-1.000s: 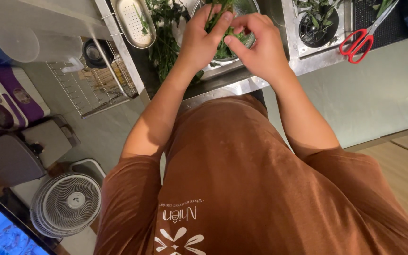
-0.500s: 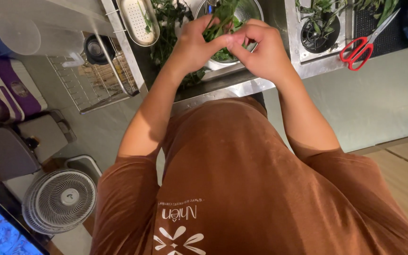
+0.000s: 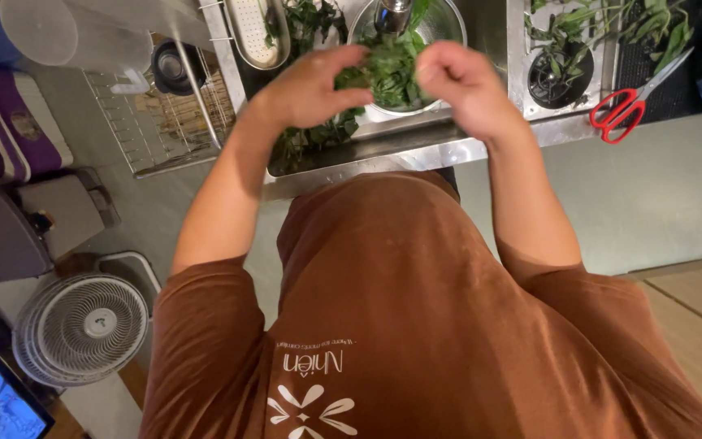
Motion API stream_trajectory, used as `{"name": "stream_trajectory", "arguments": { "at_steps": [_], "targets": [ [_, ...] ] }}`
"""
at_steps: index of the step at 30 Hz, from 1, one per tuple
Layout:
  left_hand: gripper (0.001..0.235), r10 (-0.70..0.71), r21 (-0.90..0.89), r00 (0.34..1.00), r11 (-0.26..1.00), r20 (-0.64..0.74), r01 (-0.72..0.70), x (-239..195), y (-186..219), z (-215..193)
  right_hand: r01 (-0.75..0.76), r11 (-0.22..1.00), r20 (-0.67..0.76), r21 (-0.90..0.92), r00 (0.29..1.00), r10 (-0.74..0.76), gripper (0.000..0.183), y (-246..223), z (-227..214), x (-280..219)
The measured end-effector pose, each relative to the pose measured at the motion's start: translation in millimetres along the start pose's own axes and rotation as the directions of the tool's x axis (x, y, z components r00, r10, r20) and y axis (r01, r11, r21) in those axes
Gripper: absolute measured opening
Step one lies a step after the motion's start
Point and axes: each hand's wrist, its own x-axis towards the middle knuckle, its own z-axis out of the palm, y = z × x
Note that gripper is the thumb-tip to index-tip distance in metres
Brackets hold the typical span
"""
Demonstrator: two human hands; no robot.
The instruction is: The person stands at a kitchen sink and uses red scissors to trim green leafy vegetables. They pick up bunches of greens, cut the stems, and place the trimmed leaves into a metal colander in the sink. The person also gathers loose leaves from the sink area and adds them to the colander.
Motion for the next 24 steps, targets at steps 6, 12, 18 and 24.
{"name": "stream_trajectory", "arguments": {
  "at_steps": [6,12,18,24],
  "targets": [
    [0.048,-0.271,-0.452,0.948,0.876,-0.165,0.172,-29,11,-45,-0.039,0.998,-0.199,-0.040,0.980,0.030,0.003,27,23,5],
    [0.030,-0.246,-0.715,0.935,0.699,-0.256,-0.012,-26,10,-34,-0.233,0.927,-0.017,-0.293,0.971,0.239,0.053,22,72,11],
    [0.029,-0.167,-0.744,0.983,0.667,-0.082,0.051,12,34,-15,-0.090,0.680,-0.011,0.727,0.990,0.142,0.074,-27,51,14],
    [0.039,-0.035,-0.713,0.998,0.698,0.060,0.067,51,67,-7,0.072,0.710,-0.092,0.701,0.996,-0.009,0.079,7,7,-2]
  ]
}}
